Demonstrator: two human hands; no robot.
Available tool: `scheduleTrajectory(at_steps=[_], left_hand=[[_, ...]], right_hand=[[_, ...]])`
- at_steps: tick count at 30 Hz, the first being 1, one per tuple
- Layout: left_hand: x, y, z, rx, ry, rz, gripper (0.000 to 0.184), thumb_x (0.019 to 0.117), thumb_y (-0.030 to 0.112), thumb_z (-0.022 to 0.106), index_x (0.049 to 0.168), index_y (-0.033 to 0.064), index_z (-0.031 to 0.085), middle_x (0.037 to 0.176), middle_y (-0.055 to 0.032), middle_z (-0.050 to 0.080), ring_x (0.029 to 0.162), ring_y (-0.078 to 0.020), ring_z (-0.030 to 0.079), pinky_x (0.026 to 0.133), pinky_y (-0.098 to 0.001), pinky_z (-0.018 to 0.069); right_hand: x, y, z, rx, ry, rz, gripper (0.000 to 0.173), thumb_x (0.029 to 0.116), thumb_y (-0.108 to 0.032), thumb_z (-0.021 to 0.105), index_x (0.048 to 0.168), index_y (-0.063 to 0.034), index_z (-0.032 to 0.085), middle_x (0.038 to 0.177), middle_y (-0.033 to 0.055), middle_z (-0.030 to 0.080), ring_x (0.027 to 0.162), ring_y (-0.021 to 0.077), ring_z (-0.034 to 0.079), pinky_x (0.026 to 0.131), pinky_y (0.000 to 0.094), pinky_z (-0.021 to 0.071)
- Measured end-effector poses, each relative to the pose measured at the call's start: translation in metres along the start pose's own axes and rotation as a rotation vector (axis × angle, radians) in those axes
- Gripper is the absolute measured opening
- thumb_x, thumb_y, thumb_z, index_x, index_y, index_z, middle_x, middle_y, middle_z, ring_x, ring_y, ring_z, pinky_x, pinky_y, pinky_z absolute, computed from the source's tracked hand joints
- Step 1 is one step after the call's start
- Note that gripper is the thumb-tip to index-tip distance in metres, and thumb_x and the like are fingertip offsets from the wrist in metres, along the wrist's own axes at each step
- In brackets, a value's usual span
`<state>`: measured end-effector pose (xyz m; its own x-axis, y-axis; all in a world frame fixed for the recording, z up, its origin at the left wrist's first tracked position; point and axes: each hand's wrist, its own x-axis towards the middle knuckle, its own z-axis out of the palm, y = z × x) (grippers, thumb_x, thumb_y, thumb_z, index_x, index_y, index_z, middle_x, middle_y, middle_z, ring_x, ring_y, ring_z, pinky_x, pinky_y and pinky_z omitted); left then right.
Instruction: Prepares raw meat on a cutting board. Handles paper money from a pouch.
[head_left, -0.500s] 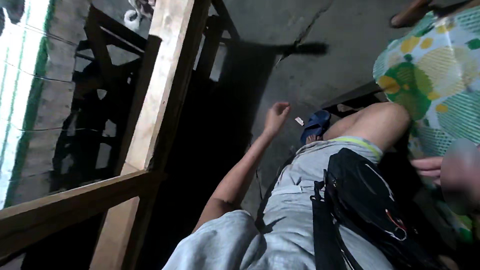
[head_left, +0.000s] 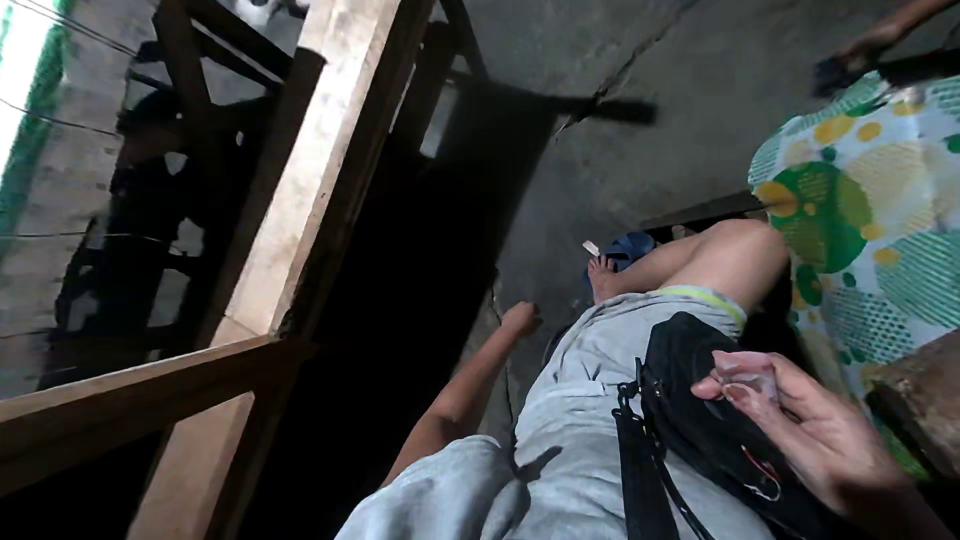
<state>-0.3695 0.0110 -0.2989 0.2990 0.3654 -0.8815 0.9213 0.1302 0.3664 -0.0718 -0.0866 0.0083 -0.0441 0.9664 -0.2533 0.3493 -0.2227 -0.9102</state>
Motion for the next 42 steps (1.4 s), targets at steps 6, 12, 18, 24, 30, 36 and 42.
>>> scheduleTrajectory(at_steps=[6, 12, 18, 24, 30, 36, 42], left_hand=[[-0.01, -0.035, 0.006, -0.084, -0.027, -0.07, 0.043, 0.103, 0.028, 0.06, 0.139, 0.0038, 0.059, 0.134, -0.0255, 0.062, 0.127, -0.0429, 0.059, 0.106, -0.0629, 0.0449], [-0.017, -0.045, -0.001, -0.134, 0.025, -0.101, 0.041, 0.1041, 0.027, 0.058, 0.138, 0.0044, 0.06, 0.135, -0.0239, 0.063, 0.128, -0.0398, 0.059, 0.109, -0.0591, 0.0444], [-0.008, -0.035, -0.008, -0.165, 0.061, -0.099, 0.04, 0.1046, 0.028, 0.057, 0.137, 0.0036, 0.061, 0.134, -0.0239, 0.063, 0.128, -0.04, 0.059, 0.109, -0.0592, 0.0441], [-0.002, -0.014, -0.019, -0.197, 0.088, -0.058, 0.041, 0.1046, 0.028, 0.057, 0.139, 0.0056, 0.061, 0.134, -0.0212, 0.065, 0.127, -0.0367, 0.061, 0.109, -0.0561, 0.0453], [0.003, -0.003, -0.027, -0.161, 0.092, -0.013, 0.039, 0.1051, 0.025, 0.056, 0.139, 0.006, 0.061, 0.136, -0.0225, 0.063, 0.128, -0.038, 0.06, 0.11, -0.0575, 0.0441], [-0.007, -0.001, -0.024, -0.149, 0.074, -0.03, 0.039, 0.1058, 0.026, 0.055, 0.14, 0.0076, 0.06, 0.139, -0.022, 0.061, 0.131, -0.0386, 0.057, 0.111, -0.0582, 0.0422], [-0.007, -0.013, -0.014, -0.111, 0.054, -0.047, 0.039, 0.1052, 0.028, 0.056, 0.139, 0.0086, 0.062, 0.139, -0.0217, 0.061, 0.132, -0.0391, 0.057, 0.111, -0.0595, 0.042]], right_hand=[[0.008, 0.027, 0.006, 0.06, -0.003, 0.075, 0.029, 0.1023, -0.025, 0.056, 0.121, -0.0035, 0.063, 0.089, -0.0066, 0.075, 0.078, 0.0027, 0.071, 0.073, 0.0206, 0.0607], [0.011, 0.034, 0.01, 0.114, -0.014, 0.112, 0.025, 0.0999, -0.019, 0.057, 0.119, -0.0041, 0.062, 0.086, -0.0077, 0.074, 0.077, 0.0025, 0.07, 0.073, 0.0199, 0.0599], [0.008, 0.043, 0.008, 0.184, 0.022, 0.115, 0.023, 0.1006, -0.019, 0.057, 0.118, -0.0056, 0.063, 0.085, -0.0064, 0.075, 0.076, 0.0039, 0.07, 0.074, 0.0195, 0.0594], [0.006, 0.045, 0.008, 0.198, 0.061, 0.115, 0.022, 0.1003, -0.018, 0.057, 0.118, -0.0051, 0.063, 0.085, -0.0051, 0.074, 0.076, 0.0047, 0.07, 0.072, 0.0192, 0.0587], [0.0, 0.049, 0.008, 0.217, 0.108, 0.096, 0.02, 0.0988, -0.015, 0.057, 0.115, -0.0044, 0.063, 0.084, -0.0066, 0.074, 0.075, 0.0032, 0.07, 0.072, 0.0194, 0.0591], [0.001, 0.049, 0.009, 0.194, 0.111, 0.095, 0.022, 0.0979, -0.014, 0.057, 0.116, -0.0044, 0.063, 0.084, -0.0071, 0.074, 0.075, 0.0023, 0.07, 0.072, 0.0182, 0.059], [-0.002, 0.05, 0.01, 0.21, 0.123, 0.078, 0.022, 0.0973, -0.012, 0.057, 0.116, -0.0035, 0.063, 0.084, -0.0067, 0.074, 0.074, 0.0031, 0.07, 0.072, 0.0189, 0.0591]])
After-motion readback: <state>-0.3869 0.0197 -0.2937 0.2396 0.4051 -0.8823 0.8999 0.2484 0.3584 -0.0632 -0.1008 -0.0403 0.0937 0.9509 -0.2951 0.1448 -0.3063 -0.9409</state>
